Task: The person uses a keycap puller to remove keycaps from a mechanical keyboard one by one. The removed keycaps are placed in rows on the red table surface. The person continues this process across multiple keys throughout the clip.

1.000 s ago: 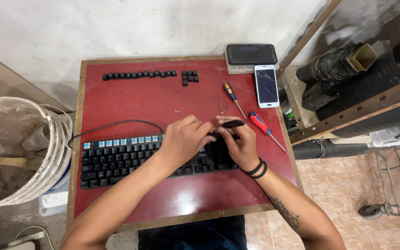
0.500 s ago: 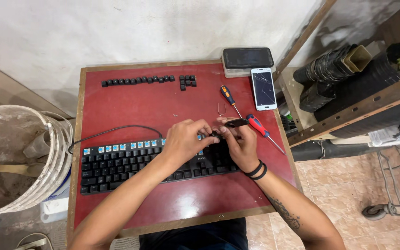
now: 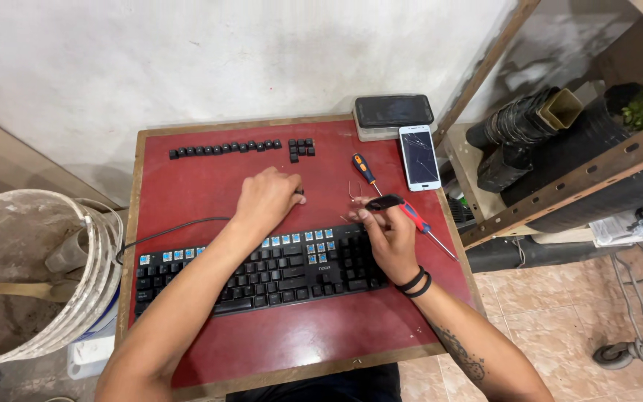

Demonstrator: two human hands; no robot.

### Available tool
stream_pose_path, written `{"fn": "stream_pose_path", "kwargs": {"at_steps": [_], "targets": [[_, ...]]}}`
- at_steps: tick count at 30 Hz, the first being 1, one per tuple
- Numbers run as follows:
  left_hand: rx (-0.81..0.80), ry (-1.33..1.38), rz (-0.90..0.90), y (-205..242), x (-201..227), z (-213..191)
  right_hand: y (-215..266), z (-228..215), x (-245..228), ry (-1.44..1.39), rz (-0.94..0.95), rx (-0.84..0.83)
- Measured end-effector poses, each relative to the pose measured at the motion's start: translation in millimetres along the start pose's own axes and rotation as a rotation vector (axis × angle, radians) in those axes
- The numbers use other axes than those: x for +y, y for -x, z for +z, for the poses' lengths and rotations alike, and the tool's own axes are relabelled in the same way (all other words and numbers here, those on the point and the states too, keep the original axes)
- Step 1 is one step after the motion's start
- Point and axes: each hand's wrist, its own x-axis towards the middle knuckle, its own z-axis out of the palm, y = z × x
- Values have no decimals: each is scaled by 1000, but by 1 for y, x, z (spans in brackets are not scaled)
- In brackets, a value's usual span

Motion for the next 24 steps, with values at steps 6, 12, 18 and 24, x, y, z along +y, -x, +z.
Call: {"fn": "stream_pose_path", "kwargs": {"at_steps": [6,12,18,24], "targets": [[-95,129,-53,-26,-10,5,-3,2,-10,55,-60,-3],[-25,113,-18,-32,-7,4,-2,-1,2,29,-50,-17],[39,110,-52,-59,-16,29,-4,0,-4,87,-87,-35],[53,82,-82,-74,-28,38,-2,-4,7,78,-90,-23]]}}
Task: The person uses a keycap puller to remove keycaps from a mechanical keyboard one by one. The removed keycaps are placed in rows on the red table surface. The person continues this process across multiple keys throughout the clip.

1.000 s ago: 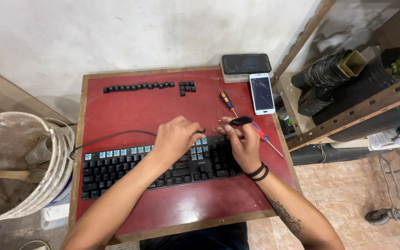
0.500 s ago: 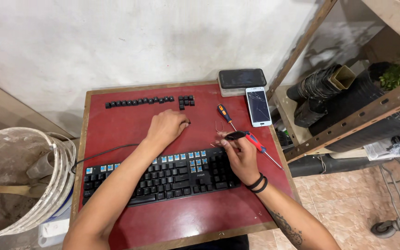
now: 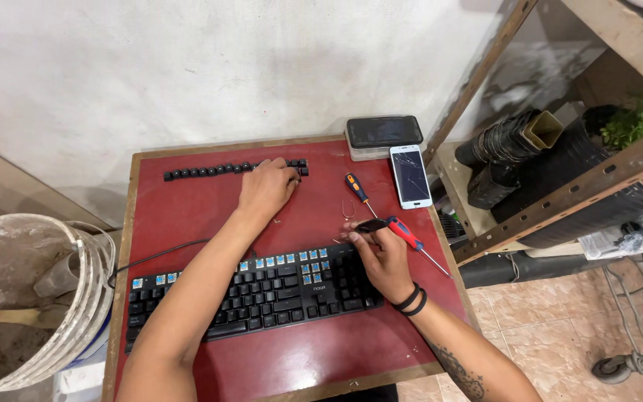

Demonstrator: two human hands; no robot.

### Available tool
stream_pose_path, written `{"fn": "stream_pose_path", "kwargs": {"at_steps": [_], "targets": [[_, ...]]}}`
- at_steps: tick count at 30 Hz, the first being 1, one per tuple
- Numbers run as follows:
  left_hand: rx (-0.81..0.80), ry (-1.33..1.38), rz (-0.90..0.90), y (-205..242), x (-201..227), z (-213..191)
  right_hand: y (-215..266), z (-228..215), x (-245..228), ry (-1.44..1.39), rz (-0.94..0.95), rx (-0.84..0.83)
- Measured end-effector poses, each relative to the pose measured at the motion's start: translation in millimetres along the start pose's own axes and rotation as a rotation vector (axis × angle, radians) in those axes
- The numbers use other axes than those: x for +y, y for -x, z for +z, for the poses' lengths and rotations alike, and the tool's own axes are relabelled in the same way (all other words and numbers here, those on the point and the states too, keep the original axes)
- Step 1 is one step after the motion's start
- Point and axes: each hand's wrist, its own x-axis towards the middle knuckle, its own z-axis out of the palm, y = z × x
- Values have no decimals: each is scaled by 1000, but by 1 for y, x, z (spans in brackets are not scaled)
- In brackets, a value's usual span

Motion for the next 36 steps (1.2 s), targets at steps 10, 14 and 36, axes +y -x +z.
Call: {"fn": "stream_pose_path", "kwargs": {"at_steps": [10,14,36], "targets": [[2,28,-22,24,17,-37,0,-8,4,-204,114,-90],[-94,96,83,59,41,-79,-1,-11,2,-209,81,-214],[-408,104,296,145,94,-82,-12,-14,-37,-23,-79,-579]]}}
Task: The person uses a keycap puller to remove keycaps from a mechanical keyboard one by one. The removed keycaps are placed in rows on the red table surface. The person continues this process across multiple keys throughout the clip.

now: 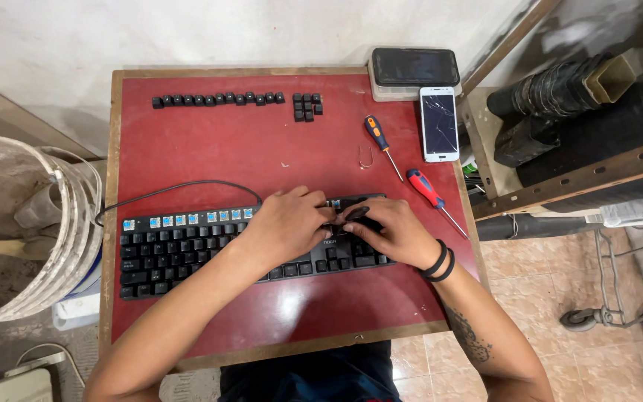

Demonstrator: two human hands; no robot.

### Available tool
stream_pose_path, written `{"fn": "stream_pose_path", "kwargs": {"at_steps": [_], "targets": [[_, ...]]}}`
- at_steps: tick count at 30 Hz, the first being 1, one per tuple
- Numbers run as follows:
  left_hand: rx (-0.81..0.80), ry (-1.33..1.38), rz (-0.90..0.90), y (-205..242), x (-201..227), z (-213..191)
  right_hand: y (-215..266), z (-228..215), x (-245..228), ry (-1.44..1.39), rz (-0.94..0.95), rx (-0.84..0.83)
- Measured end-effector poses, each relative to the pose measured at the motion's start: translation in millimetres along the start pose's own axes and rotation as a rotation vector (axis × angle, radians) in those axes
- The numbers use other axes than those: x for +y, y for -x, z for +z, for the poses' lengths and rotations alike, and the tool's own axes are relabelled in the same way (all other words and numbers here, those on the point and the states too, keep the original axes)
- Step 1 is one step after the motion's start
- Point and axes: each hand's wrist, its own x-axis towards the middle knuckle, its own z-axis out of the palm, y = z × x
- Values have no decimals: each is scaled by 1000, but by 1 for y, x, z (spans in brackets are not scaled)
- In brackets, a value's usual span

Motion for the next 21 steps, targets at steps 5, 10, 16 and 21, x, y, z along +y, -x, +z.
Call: {"fn": "stream_pose_path", "kwargs": {"at_steps": [5,10,16,21], "targets": [[-22,-3,-5,-2,-5,9,0,2,1,59,4,-32],[-41,11,-25,-2,0,2,4,2,12,9,41,-23],[-35,29,-20,0,1,-2,11,-2,26,-71,117,33],[17,66,-10,5,2,-13,12,0,26,-137,134,128]]}}
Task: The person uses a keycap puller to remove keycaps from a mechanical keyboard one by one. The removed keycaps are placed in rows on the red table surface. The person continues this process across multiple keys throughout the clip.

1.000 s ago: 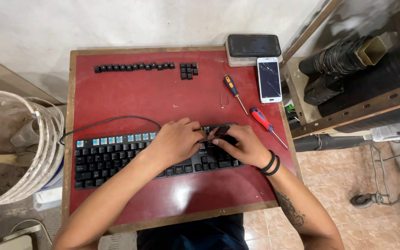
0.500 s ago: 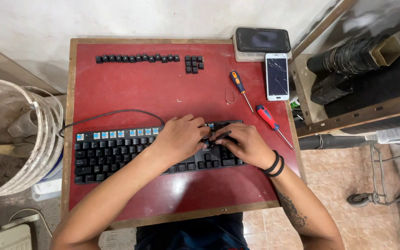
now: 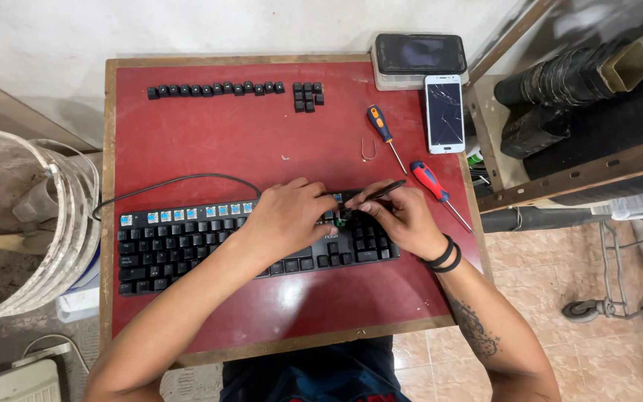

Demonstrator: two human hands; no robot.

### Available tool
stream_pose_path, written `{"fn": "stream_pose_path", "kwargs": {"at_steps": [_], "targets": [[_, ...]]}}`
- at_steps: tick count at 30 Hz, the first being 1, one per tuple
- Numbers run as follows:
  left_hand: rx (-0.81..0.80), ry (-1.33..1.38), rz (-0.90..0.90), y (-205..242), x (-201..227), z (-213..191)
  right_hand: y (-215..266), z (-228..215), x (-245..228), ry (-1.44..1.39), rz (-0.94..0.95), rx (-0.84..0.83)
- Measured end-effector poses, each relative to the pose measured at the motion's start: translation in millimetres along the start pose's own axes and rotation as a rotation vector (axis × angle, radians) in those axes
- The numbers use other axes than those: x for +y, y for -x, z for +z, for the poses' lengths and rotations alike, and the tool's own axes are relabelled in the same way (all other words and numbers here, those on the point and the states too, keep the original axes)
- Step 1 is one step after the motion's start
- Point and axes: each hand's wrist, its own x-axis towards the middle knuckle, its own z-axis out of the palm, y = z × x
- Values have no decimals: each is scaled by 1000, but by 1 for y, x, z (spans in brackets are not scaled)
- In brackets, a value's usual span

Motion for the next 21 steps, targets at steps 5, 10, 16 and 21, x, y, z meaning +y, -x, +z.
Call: {"fn": "stream_pose_path", "kwargs": {"at_steps": [5,10,16,21], "targets": [[245,259,30,4,9,-11,3,6,0,-74,1,99],[266,337,12,-2,8,-3,7,9,14,-257,79,157],[224,349,-15,-4,4,-1,13,12,34,-395,113,199],[195,375,-39,-1,5,-8,14,15,42,-480,152,247]]}}
